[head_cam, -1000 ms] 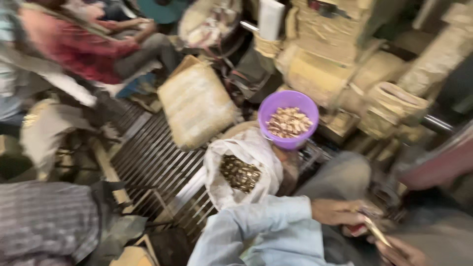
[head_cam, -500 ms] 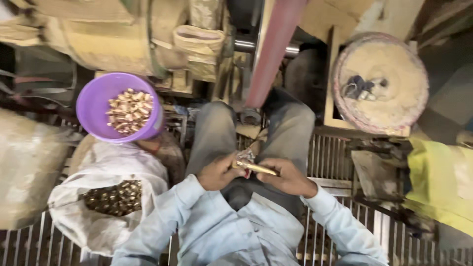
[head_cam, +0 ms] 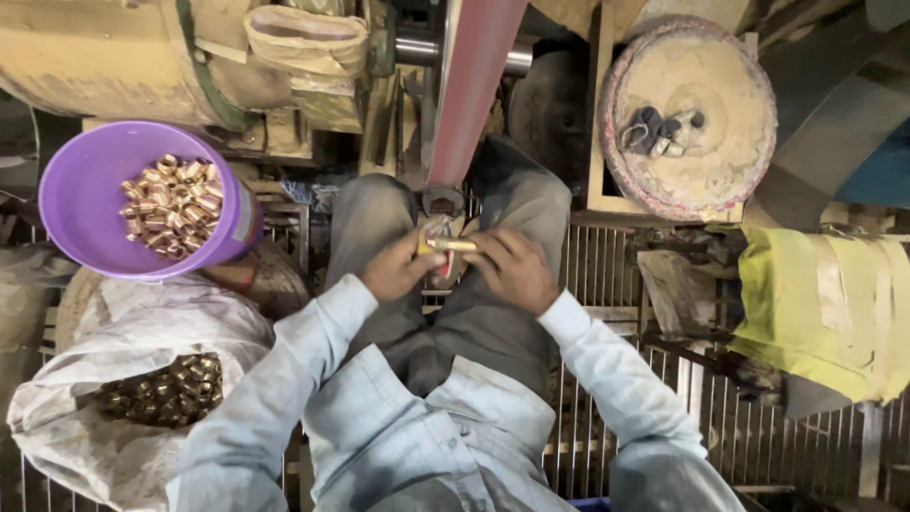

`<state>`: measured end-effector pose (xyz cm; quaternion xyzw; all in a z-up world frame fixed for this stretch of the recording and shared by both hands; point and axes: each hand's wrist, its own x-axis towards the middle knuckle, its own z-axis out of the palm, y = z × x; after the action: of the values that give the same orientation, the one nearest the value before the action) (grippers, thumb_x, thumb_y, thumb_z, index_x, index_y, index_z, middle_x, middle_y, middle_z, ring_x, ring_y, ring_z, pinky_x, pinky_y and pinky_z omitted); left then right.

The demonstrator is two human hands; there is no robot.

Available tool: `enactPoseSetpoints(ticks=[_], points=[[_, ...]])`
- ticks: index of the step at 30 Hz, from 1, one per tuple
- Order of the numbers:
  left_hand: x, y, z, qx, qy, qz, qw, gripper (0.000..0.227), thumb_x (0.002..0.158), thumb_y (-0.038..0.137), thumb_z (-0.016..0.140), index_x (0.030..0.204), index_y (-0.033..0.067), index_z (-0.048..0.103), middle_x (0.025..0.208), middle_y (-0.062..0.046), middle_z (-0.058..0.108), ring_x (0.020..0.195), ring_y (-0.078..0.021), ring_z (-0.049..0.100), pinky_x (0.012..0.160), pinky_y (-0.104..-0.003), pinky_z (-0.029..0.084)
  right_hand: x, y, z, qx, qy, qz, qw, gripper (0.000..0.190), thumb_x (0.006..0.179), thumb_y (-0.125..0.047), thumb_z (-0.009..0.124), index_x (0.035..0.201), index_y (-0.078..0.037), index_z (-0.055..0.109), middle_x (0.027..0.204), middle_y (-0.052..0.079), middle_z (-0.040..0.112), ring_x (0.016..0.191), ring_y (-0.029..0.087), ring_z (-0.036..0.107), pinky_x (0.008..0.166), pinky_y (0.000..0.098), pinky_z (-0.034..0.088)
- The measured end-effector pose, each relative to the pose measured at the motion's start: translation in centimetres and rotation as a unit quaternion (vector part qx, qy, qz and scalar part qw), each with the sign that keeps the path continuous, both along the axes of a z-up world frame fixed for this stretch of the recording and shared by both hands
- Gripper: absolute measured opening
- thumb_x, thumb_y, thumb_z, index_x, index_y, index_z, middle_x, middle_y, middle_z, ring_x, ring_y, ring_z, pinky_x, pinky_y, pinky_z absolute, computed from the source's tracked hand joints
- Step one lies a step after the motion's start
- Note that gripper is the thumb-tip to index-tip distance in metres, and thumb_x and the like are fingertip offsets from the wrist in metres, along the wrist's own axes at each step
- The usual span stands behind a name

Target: The person sits on a metal grate floor and repeatedly picks up brass-colored metal parts from a white sack. They press each part against a vertical belt sander to polish it, then place the finished part into a purple bucket. The process is repeated continuously.

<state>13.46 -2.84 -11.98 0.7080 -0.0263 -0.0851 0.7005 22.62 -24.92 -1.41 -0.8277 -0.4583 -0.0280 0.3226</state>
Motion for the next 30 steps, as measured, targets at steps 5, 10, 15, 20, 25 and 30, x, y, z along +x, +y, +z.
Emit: enactPoseSetpoints(ticks=[5, 10, 15, 20, 25, 30], points=[[4.1, 0.5, -3.0, -0.165, 0.121, -0.017, 0.979, 0.035, 0.104, 0.020, 0.057, 0.136, 0.0047, 0.055, 0.101, -0.003, 0.069, 0.085, -0.0125, 0.065, 0.078, -0.030, 0.056, 3.1, 1.0, -1.7, -0.053, -0.032, -0.004, 0.998, 0.026, 0.089, -0.020, 0.081, 0.112, -0.009, 0.074, 0.091, 0.008, 0.064, 0.084, 0.028, 0.066, 0.073, 0.0396, 0.056], [5.3, 0.5, -4.0, -0.218, 0.205, 0.035, 0.953, 0.027, 0.106, 0.022, 0.056, 0.126, 0.0049, 0.062, 0.105, -0.001, 0.068, 0.093, -0.0098, 0.065, 0.079, -0.029, 0.056, 5.0, 2.2, -2.2, -0.004, -0.102, 0.015, 0.995, 0.028, 0.088, -0.015, 0.079, 0.112, -0.005, 0.071, 0.100, 0.009, 0.065, 0.090, 0.030, 0.065, 0.078, 0.0403, 0.055], [5.7, 0.0, -3.5, -0.290, 0.239, 0.082, 0.923, 0.026, 0.106, 0.022, 0.055, 0.126, 0.0056, 0.060, 0.105, -0.002, 0.068, 0.092, -0.0115, 0.065, 0.078, -0.028, 0.056, 6.0, 2.8, -2.5, -0.010, -0.095, 0.023, 0.995, 0.027, 0.088, -0.011, 0.080, 0.112, -0.002, 0.071, 0.099, 0.010, 0.065, 0.087, 0.030, 0.063, 0.076, 0.0408, 0.054], [6.2, -0.1, -2.1, -0.307, 0.191, 0.064, 0.930, 0.025, 0.109, 0.021, 0.054, 0.126, 0.0037, 0.060, 0.098, -0.001, 0.063, 0.088, -0.0109, 0.062, 0.074, -0.029, 0.054, 6.5, 3.1, -3.3, -0.029, -0.112, 0.013, 0.993, 0.025, 0.087, -0.012, 0.077, 0.110, -0.003, 0.071, 0.097, 0.010, 0.064, 0.088, 0.029, 0.063, 0.078, 0.0409, 0.054], [6.2, -0.1, -0.5, -0.279, 0.174, 0.051, 0.943, 0.030, 0.108, 0.020, 0.051, 0.132, 0.0047, 0.063, 0.091, 0.001, 0.058, 0.081, -0.0086, 0.056, 0.069, -0.027, 0.051, 7.1, 3.0, -4.1, -0.055, -0.061, 0.021, 0.996, 0.025, 0.090, -0.011, 0.075, 0.112, -0.001, 0.070, 0.094, 0.011, 0.064, 0.088, 0.030, 0.063, 0.079, 0.0409, 0.055], [6.5, 0.0, -0.1, -0.257, 0.174, 0.065, 0.948, 0.024, 0.108, 0.017, 0.049, 0.124, 0.0031, 0.061, 0.092, -0.001, 0.060, 0.079, -0.0096, 0.058, 0.067, -0.027, 0.052, 7.7, 2.7, -4.4, -0.066, 0.018, 0.035, 0.997, 0.023, 0.092, -0.013, 0.073, 0.113, -0.003, 0.072, 0.097, 0.012, 0.069, 0.090, 0.031, 0.067, 0.077, 0.0421, 0.056]])
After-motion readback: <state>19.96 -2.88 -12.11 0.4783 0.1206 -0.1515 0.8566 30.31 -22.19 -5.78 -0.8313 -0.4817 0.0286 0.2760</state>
